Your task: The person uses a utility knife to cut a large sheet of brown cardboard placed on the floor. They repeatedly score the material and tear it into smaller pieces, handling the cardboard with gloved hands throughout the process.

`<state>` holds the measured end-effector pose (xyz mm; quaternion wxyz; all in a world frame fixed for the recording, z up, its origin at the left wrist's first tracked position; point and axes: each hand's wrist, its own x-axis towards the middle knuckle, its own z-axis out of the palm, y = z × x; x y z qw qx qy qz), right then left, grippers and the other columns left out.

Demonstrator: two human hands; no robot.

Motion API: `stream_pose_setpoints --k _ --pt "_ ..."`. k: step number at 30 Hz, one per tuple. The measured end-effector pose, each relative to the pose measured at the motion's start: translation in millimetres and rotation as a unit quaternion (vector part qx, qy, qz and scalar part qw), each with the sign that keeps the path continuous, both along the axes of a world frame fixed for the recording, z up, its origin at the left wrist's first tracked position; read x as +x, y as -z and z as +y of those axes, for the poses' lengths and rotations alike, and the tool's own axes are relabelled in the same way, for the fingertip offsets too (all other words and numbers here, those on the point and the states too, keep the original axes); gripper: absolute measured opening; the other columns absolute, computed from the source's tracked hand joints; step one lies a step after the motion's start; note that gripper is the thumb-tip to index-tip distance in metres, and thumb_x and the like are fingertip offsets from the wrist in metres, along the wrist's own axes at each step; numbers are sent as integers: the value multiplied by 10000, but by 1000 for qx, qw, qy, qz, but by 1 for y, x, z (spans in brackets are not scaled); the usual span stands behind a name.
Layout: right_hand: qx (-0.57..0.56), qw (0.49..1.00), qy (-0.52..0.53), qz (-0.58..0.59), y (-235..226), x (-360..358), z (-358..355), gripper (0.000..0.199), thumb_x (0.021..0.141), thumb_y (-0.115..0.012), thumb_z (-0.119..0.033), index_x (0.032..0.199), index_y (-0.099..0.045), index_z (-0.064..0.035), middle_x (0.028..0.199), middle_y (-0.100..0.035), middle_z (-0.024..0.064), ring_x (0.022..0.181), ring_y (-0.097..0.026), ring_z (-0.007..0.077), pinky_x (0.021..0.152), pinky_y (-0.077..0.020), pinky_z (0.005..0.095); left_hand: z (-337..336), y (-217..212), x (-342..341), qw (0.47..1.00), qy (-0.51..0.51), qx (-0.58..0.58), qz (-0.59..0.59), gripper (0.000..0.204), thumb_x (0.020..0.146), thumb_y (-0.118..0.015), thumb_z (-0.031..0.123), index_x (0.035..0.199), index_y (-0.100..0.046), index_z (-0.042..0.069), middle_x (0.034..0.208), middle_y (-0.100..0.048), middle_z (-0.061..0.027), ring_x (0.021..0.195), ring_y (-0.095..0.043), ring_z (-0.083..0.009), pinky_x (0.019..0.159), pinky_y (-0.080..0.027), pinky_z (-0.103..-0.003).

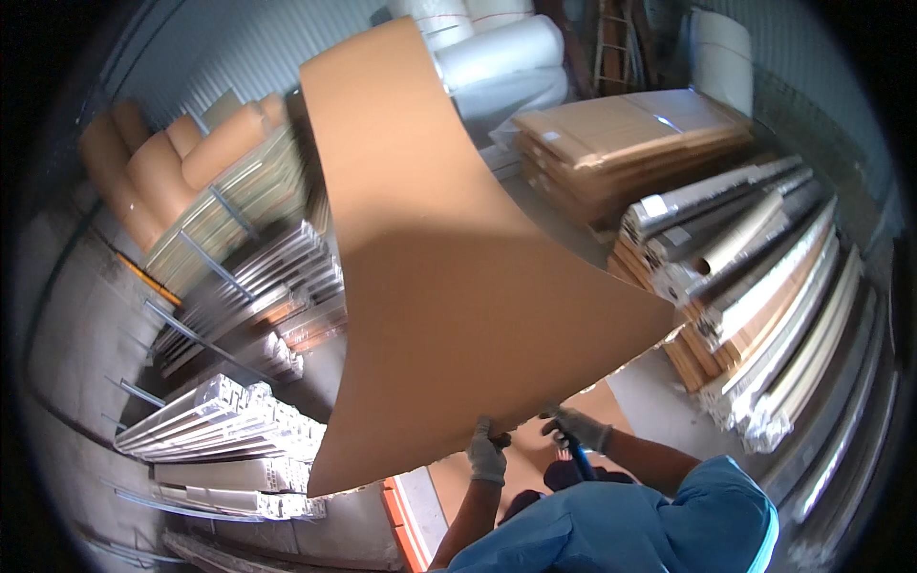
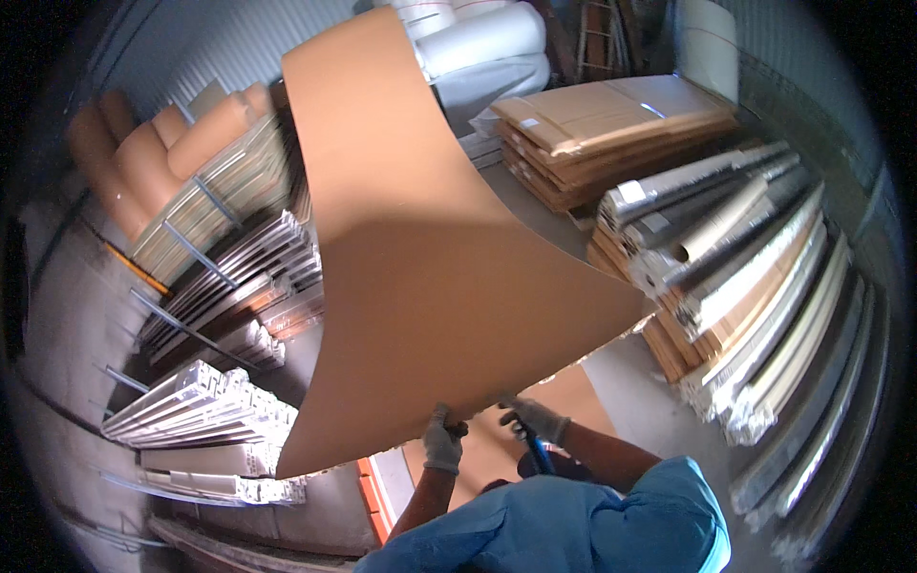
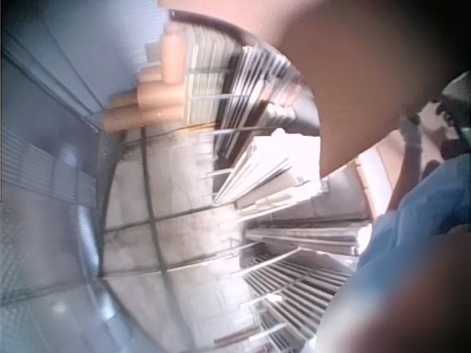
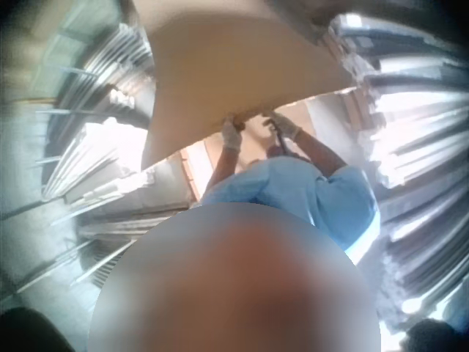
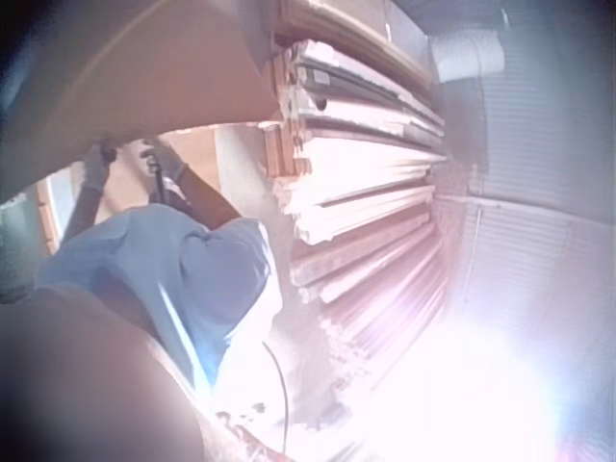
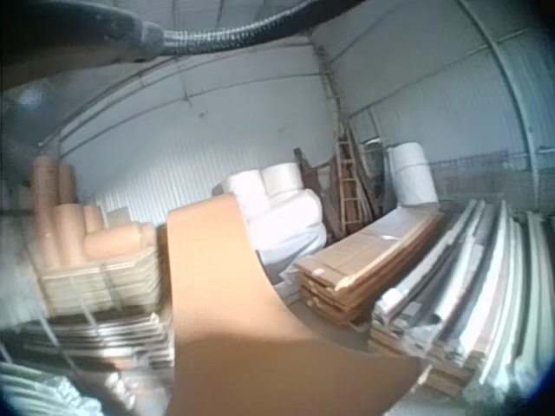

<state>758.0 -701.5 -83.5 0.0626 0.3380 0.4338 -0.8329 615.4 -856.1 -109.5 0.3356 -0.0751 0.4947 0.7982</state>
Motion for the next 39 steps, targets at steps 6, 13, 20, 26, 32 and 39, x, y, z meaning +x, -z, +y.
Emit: stream_pose_setpoints --k 6,13,20,26,32,39 --pt "-47 952 302 2 5 193 -99 440 952 -495 -486 1073 -512 -64 743 -556 72 528 -515 162 493 -469 328 -82 -9 99 1000 -17 -1 4 190 900 -637 254 967 -613 77 753 -630 -59 507 -578 -170 413 -463 -288" --pt "-82 939 335 3 -56 321 -199 320 920 -599 -384 1113 -488 -154 803 -574 100 647 -599 223 542 -506 360 -175 -48 198 996 -8 42 81 177 894 -640 282 897 -615 106 699 -607 -31 509 -550 -152 433 -447 -292" --pt "40 980 188 50 -66 434 -273 372 966 -519 -406 1154 -488 -86 752 -535 34 602 -511 109 541 -450 282 -221 -69 293 992 -59 28 112 182 911 -624 276 1013 -609 125 822 -621 -7 560 -531 -119 448 -416 -265" --pt "-19 975 217 54 -67 560 -322 335 942 -565 -301 1180 -495 -76 775 -543 42 604 -519 117 526 -439 277 -251 -105 375 988 -81 0 132 239 915 -633 246 1110 -589 116 910 -616 -15 603 -515 -93 452 -399 -236" --pt "-63 956 251 137 -54 657 -376 320 927 -548 -143 1229 -475 -67 824 -545 40 664 -542 132 577 -478 289 -286 -156 439 968 -94 0 231 281 914 -640 251 1127 -580 79 980 -594 -43 507 -456 -111 422 -369 -242" --pt "-116 945 284 116 -23 713 -420 522 776 -722 -522 1080 -517 -150 858 -553 35 677 -530 133 583 -479 305 -360 -186 515 973 -56 59 215 293 915 -637 270 1116 -551 75 964 -594 -67 502 -479 -153 405 -367 -240"
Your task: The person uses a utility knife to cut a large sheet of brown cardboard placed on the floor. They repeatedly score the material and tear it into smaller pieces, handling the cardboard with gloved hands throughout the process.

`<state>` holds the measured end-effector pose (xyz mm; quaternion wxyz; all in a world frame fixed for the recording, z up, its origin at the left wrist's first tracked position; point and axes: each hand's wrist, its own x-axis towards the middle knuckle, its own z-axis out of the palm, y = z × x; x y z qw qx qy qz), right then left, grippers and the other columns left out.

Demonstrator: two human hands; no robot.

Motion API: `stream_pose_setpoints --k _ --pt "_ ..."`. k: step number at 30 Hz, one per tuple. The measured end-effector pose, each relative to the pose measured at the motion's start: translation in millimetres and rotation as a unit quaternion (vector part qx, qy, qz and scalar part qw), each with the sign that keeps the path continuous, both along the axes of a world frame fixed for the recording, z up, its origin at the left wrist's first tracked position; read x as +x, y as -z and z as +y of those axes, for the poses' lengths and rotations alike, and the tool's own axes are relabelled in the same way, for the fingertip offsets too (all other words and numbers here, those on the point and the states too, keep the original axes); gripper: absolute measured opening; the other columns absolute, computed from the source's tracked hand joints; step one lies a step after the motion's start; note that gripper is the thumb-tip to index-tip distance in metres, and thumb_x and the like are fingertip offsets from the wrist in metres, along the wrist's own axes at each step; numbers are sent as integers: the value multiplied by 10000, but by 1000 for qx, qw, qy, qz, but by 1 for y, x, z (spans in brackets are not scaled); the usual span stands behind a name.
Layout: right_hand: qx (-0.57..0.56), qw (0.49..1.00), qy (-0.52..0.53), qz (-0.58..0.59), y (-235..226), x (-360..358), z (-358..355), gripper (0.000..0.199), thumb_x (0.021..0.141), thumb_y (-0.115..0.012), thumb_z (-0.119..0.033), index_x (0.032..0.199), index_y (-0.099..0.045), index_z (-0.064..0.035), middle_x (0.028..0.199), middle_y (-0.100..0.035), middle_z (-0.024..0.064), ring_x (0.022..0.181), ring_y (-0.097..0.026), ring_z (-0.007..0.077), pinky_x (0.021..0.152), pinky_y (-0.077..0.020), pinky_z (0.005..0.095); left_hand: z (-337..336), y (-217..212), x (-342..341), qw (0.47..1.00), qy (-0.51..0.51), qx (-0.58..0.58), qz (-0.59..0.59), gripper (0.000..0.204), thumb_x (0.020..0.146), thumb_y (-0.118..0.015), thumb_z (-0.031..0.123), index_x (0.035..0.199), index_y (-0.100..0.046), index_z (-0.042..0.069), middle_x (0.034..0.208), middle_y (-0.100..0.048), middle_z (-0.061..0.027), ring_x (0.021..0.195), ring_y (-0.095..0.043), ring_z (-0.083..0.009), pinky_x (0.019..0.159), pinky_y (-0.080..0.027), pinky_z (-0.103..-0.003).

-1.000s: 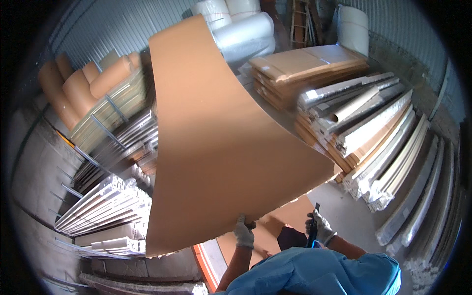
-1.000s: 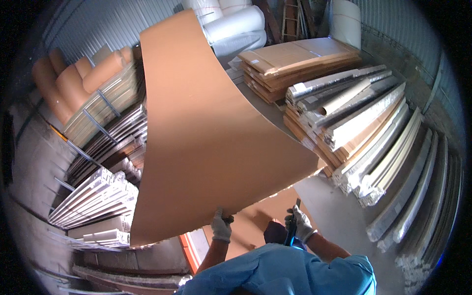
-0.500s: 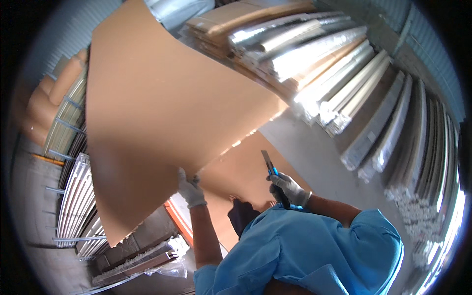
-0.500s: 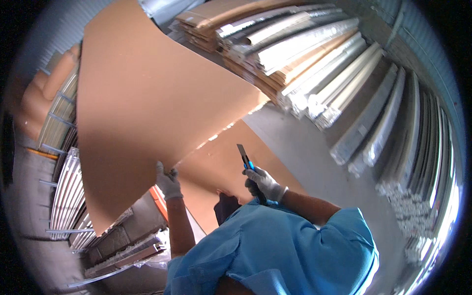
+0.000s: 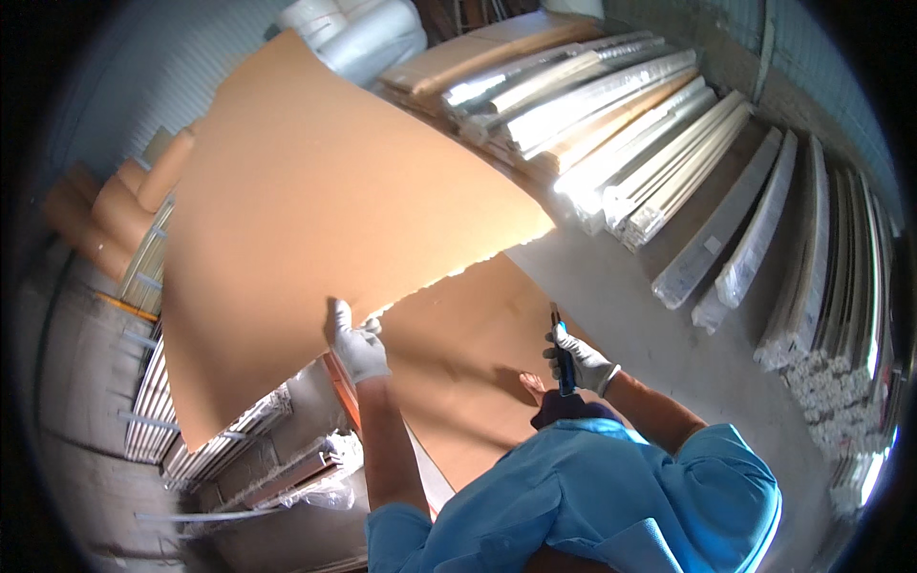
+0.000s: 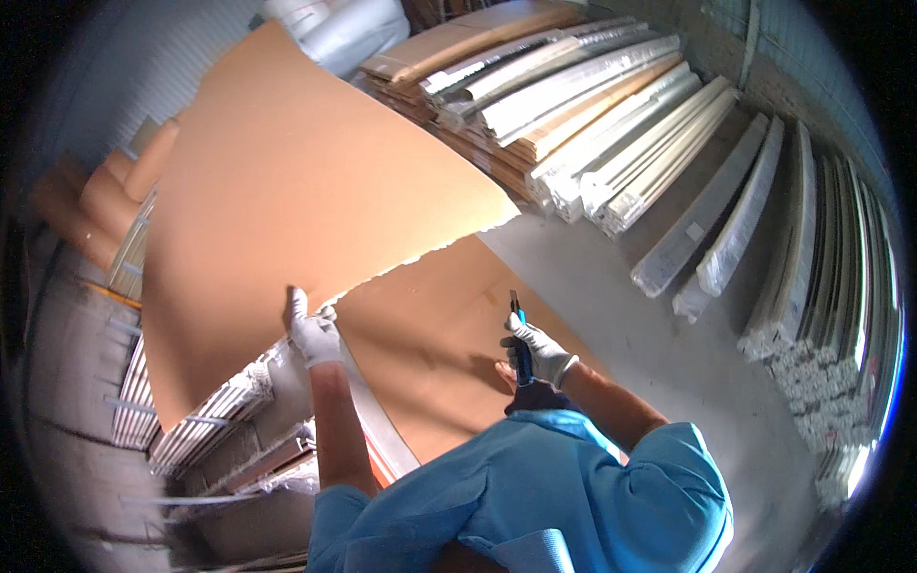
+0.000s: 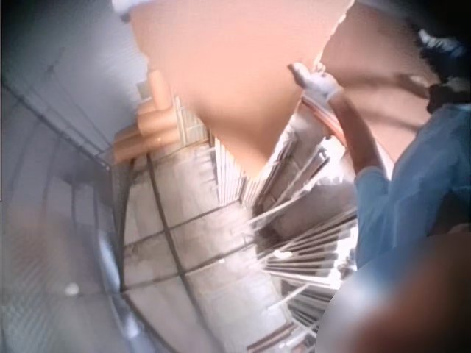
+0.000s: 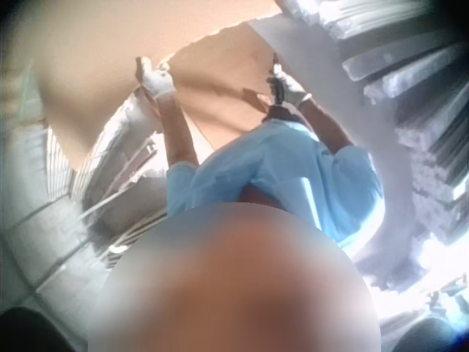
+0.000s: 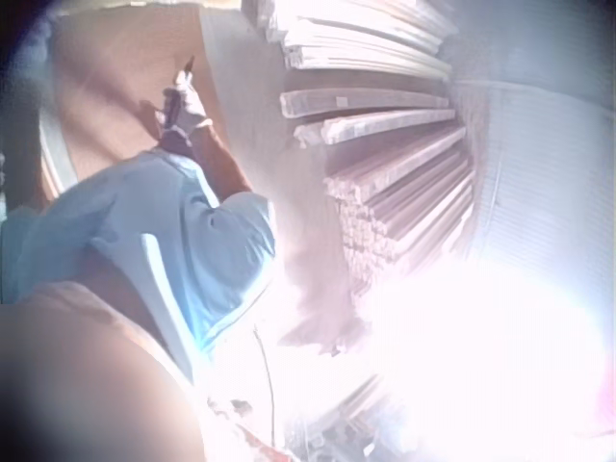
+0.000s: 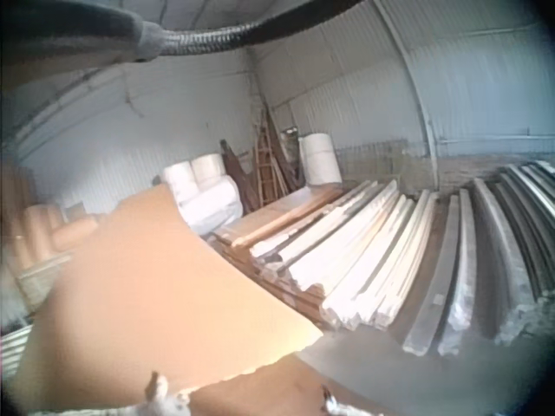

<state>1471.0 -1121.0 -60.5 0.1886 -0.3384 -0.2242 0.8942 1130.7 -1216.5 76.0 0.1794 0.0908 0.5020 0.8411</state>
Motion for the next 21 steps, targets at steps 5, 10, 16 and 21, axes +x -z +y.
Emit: stream_pose_setpoints --k 5,10,16,21 --pt "14 995 1 96 -8 -1 -12 579 798 -607 -646 1048 -504 -134 894 -564 66 678 -531 185 610 -477 336 -77 1 97 999 9 39 -6 255 924 -621 252 1131 -565 114 940 -602 -29 519 -501 -114 404 -388 -220" --pt "-36 987 29 156 -48 10 -22 682 810 -574 -664 1099 -532 -48 992 -598 129 787 -595 268 740 -510 405 -147 17 191 998 2 50 -37 235 913 -635 232 1115 -578 126 928 -618 -4 564 -527 -88 409 -396 -224" --pt "261 949 102 143 -59 120 -54 523 924 -585 -326 1313 -466 3 1258 -564 130 1136 -555 261 996 -451 387 -195 42 339 997 -15 45 -60 249 931 -601 294 1112 -579 125 882 -639 -28 666 -604 -124 463 -439 -243" --pt "106 989 80 72 -37 237 -111 366 911 -633 -245 1192 -572 -19 1128 -622 92 1055 -585 208 894 -496 348 -260 80 439 996 19 61 -65 381 966 -504 416 1175 -562 103 913 -645 -45 689 -614 -146 497 -470 -270"
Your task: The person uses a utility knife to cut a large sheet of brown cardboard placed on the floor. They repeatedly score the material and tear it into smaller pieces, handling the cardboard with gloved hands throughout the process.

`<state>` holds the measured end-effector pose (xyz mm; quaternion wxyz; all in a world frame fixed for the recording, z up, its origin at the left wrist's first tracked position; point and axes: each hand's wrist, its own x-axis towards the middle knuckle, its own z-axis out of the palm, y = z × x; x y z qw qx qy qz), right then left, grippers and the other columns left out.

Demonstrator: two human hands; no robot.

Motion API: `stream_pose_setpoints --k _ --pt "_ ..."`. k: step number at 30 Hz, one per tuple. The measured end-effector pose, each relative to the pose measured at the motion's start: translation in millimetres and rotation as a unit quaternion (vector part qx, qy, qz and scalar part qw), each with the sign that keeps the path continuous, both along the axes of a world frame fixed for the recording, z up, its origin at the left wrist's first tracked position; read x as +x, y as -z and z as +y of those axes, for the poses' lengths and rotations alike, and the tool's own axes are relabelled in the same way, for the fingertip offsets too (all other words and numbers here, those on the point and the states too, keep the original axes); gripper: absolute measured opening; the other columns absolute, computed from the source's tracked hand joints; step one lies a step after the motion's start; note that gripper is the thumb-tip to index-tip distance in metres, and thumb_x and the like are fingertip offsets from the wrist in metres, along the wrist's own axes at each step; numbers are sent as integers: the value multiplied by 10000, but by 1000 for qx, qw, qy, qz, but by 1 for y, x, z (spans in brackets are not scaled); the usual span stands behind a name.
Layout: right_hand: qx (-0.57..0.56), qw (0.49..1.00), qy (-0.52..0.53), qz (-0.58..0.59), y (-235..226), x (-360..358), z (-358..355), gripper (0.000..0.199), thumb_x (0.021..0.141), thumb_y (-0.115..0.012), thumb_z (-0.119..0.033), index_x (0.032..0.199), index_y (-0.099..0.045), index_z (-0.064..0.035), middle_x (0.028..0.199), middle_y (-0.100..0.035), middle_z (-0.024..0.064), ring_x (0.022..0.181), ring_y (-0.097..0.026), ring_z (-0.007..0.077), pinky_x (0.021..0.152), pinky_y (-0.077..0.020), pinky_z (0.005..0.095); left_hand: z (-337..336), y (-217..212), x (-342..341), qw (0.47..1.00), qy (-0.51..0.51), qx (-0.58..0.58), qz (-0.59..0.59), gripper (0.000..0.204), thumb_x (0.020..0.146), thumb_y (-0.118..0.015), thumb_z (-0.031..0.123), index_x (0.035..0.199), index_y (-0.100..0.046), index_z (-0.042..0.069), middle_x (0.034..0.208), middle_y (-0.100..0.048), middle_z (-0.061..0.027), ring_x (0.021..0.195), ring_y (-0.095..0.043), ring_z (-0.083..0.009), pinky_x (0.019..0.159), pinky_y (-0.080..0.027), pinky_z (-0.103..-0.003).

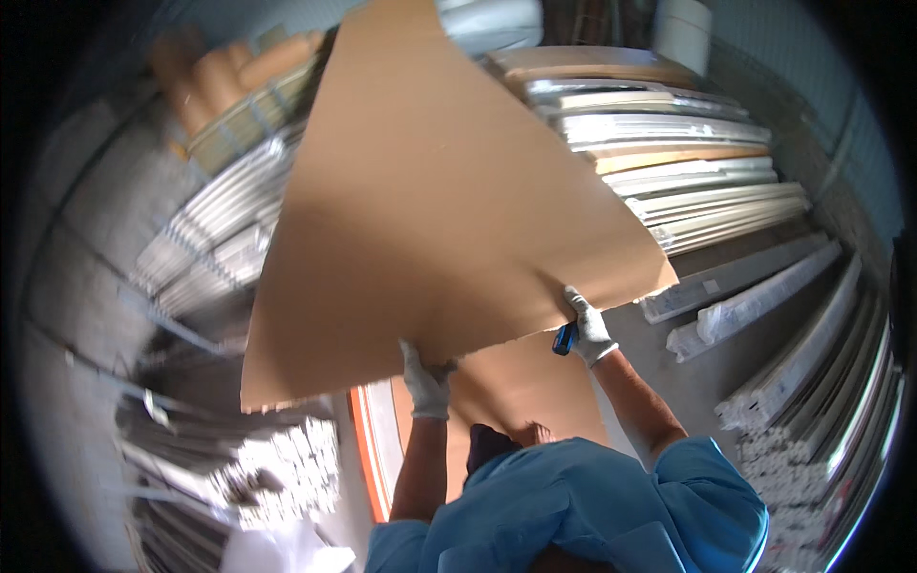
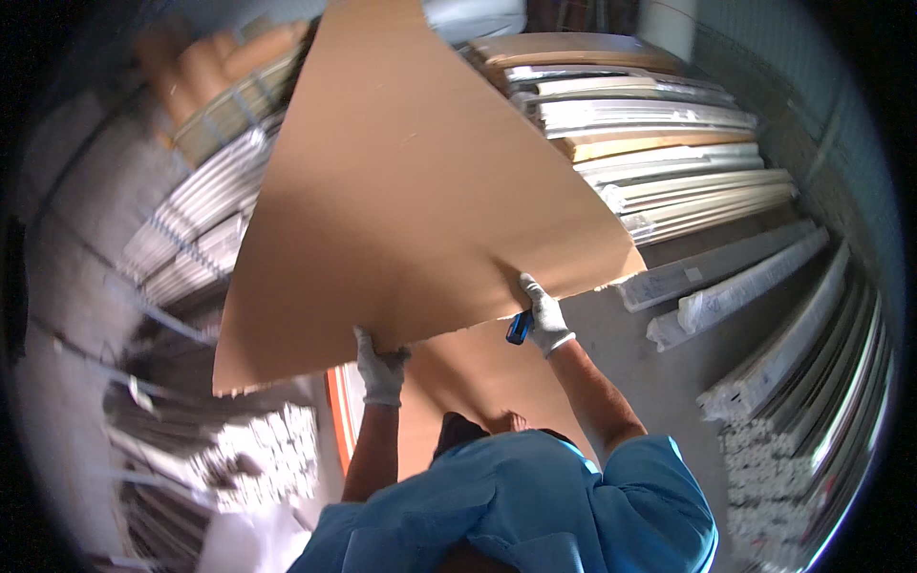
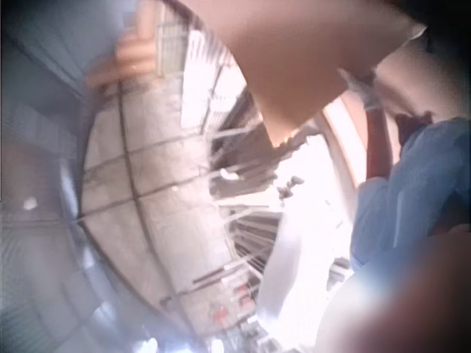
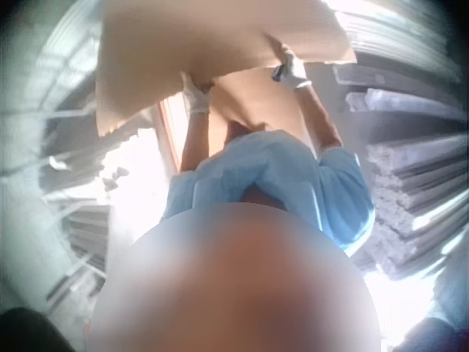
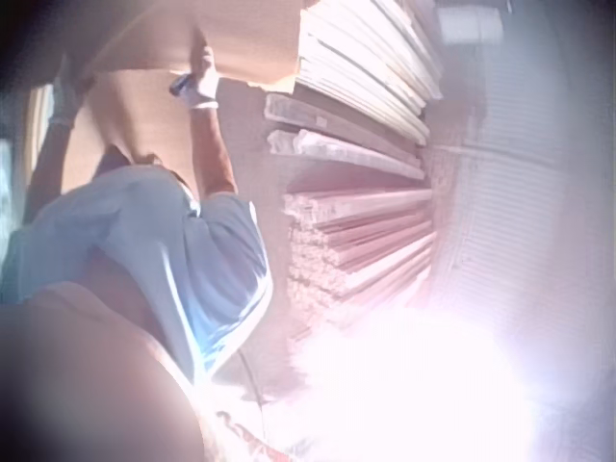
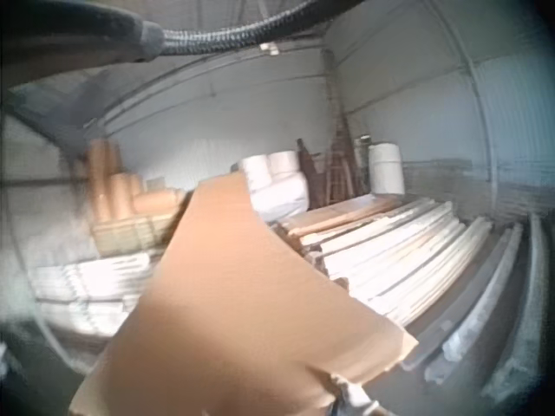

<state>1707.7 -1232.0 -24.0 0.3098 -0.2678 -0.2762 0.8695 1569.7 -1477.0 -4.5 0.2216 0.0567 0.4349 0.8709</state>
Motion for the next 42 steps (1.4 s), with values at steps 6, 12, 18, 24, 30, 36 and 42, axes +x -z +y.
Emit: stream_pose_setpoints --k 6,12,18,24,30,36,42 --pt "75 985 -119 -101 30 113 -102 391 899 -623 -385 1099 -617 -49 806 -643 43 540 -564 164 424 -462 319 -110 102 87 989 -47 -125 -63 472 948 -505 471 1201 -555 76 918 -639 -51 633 -589 -146 495 -480 -282" --pt "74 955 -214 -190 44 223 -174 370 880 -642 -429 1009 -618 -83 696 -617 45 451 -535 161 376 -472 316 -176 145 209 975 -91 -107 -171 474 921 -544 483 1091 -599 45 788 -643 -89 513 -585 -186 428 -481 -304" --pt "34 946 -236 -220 93 316 -197 390 872 -653 -434 1041 -622 -84 769 -642 50 483 -525 142 424 -446 301 -231 155 320 967 -83 -142 -195 510 907 -554 503 1086 -593 27 779 -642 -116 490 -586 -195 427 -485 -297" --pt "-11 934 -302 -193 133 412 -216 372 879 -654 -392 1071 -618 -76 857 -660 56 538 -550 159 489 -478 313 -265 187 405 962 -105 -175 -181 518 910 -550 507 1097 -590 26 797 -651 -126 503 -592 -202 448 -498 -307" --pt "9 942 -224 -250 152 523 -273 401 872 -665 -399 1073 -622 -56 827 -656 38 540 -548 150 555 -511 295 -312 211 517 948 -60 -188 -248 551 904 -552 525 1097 -603 11 753 -644 -125 519 -594 -210 469 -489 -309" --pt "13 943 -208 -258 177 621 -346 425 878 -660 -400 1104 -612 -42 887 -665 53 642 -601 152 627 -529 288 -380 244 609 928 -8 -174 -330 539 895 -575 528 1107 -598 32 841 -641 -115 601 -611 -198 516 -512 -326" --pt "-15 957 -190 -218 206 714 -437 473 882 -666 -332 1215 -558 -13 1181 -618 111 1040 -614 233 900 -516 363 -476 297 691 890 -105 -130 -424 532 875 -629 465 1155 -586 14 945 -654 -111 700 -631 -210 568 -525 -338"
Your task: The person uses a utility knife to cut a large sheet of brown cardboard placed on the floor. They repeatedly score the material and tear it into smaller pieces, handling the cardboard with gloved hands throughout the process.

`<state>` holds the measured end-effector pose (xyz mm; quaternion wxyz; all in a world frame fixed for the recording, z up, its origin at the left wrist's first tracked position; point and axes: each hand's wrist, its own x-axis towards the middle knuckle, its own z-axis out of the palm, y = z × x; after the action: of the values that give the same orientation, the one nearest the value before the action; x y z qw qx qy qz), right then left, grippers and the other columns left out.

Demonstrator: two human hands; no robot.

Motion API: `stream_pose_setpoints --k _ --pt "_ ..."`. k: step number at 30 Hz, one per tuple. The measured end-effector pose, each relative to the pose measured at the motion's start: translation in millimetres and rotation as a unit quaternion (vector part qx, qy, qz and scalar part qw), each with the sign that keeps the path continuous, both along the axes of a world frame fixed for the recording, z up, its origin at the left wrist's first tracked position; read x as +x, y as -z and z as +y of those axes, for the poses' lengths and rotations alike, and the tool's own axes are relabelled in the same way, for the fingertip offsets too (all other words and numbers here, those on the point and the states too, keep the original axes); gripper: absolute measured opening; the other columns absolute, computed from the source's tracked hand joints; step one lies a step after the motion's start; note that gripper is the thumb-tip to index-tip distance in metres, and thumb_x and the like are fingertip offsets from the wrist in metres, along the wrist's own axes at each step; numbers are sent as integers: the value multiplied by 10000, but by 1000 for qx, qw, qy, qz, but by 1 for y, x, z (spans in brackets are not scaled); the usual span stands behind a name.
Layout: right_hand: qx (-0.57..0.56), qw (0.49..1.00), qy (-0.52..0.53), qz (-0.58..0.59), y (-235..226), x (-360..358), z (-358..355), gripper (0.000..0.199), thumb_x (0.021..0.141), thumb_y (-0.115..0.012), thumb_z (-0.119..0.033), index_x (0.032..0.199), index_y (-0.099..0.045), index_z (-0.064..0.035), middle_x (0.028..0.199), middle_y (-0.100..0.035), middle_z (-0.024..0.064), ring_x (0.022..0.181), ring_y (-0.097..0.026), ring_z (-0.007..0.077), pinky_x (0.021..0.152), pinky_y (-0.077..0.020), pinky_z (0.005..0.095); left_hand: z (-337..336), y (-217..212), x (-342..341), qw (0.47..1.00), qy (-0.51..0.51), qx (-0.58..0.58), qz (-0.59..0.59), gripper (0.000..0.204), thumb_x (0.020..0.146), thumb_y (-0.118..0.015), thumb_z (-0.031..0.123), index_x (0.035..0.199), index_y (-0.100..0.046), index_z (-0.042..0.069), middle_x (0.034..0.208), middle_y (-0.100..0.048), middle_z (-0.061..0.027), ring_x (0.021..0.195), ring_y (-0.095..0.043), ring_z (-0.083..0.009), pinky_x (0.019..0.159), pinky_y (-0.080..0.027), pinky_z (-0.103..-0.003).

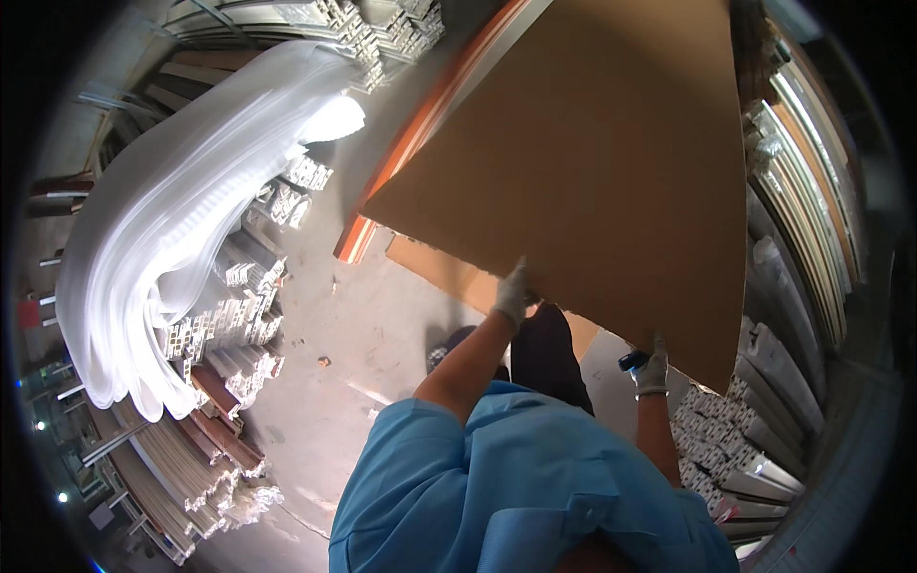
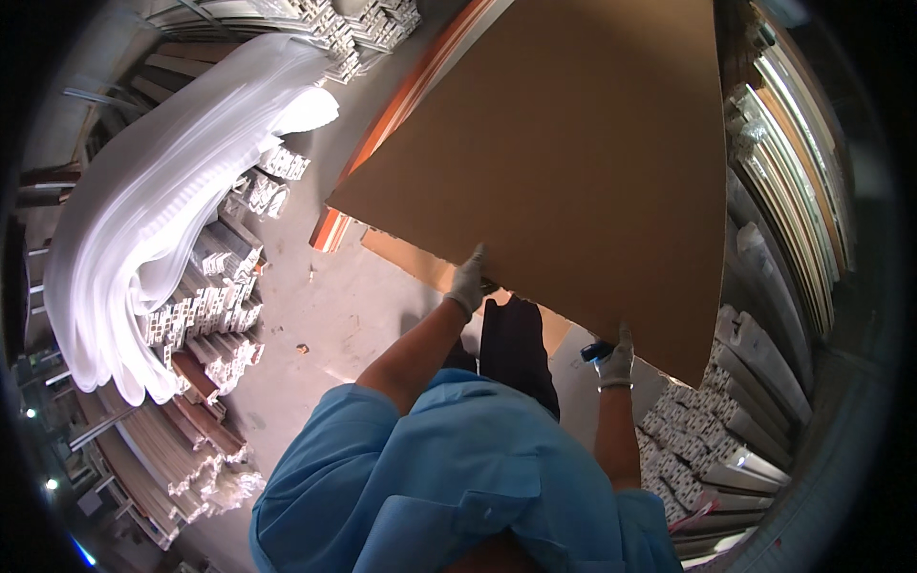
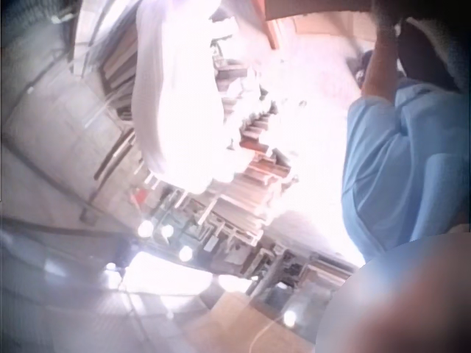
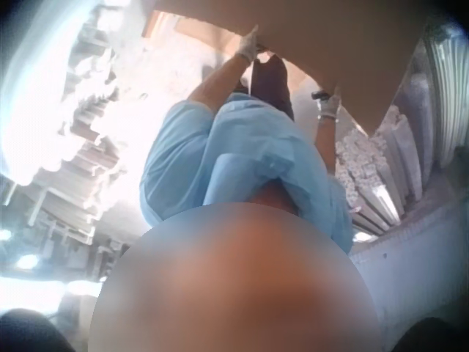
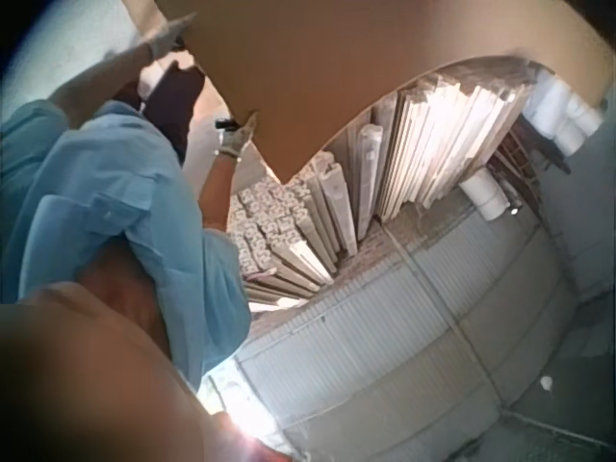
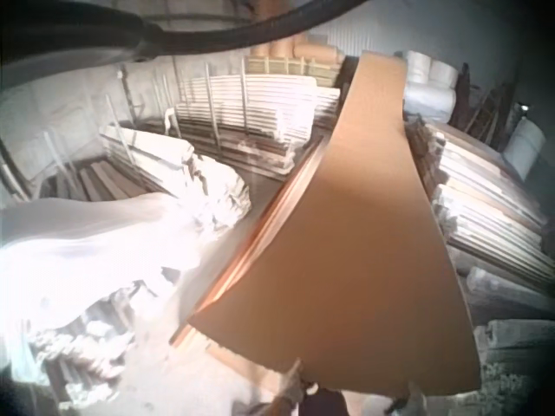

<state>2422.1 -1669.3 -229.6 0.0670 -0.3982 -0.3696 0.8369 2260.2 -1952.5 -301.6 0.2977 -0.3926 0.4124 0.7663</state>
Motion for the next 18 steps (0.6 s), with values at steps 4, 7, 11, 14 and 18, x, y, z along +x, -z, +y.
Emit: stream_pose_setpoints --k 4,7,11,14,18 --pt "-16 996 78 -31 43 31 -43 440 869 -687 -294 1203 -568 -33 1181 -622 91 1033 -607 241 897 -513 390 -56 50 21 998 -24 -39 53 470 856 -668 386 1141 -617 16 986 -666 -116 777 -645 -226 582 -528 -340" --pt "-47 985 121 -114 99 52 -52 380 859 -695 -276 1152 -596 -55 1155 -639 75 1006 -616 245 885 -514 401 -70 97 47 996 -46 -71 25 423 847 -681 348 1116 -637 24 1003 -667 -110 834 -646 -237 586 -529 -344" --pt "-97 979 106 -143 197 75 -53 274 864 -686 -273 1067 -624 -102 1018 -674 33 859 -633 208 740 -520 368 -81 185 68 997 -36 -65 -16 388 876 -664 321 1183 -582 98 1070 -645 -93 899 -646 -234 658 -552 -378" --pt "-75 978 137 -142 294 84 -56 249 860 -690 -285 1028 -635 -110 973 -674 19 783 -619 180 659 -506 337 -83 277 76 996 -30 -79 -27 375 900 -638 329 1206 -559 128 1104 -635 -80 920 -646 -229 702 -563 -397" --pt "-119 962 133 -207 428 98 -51 204 832 -720 -322 842 -643 -133 733 -642 -6 577 -557 145 545 -480 310 -88 404 82 995 0 -92 -43 399 913 -614 355 1228 -550 118 1164 -615 -76 995 -621 -231 758 -549 -427"
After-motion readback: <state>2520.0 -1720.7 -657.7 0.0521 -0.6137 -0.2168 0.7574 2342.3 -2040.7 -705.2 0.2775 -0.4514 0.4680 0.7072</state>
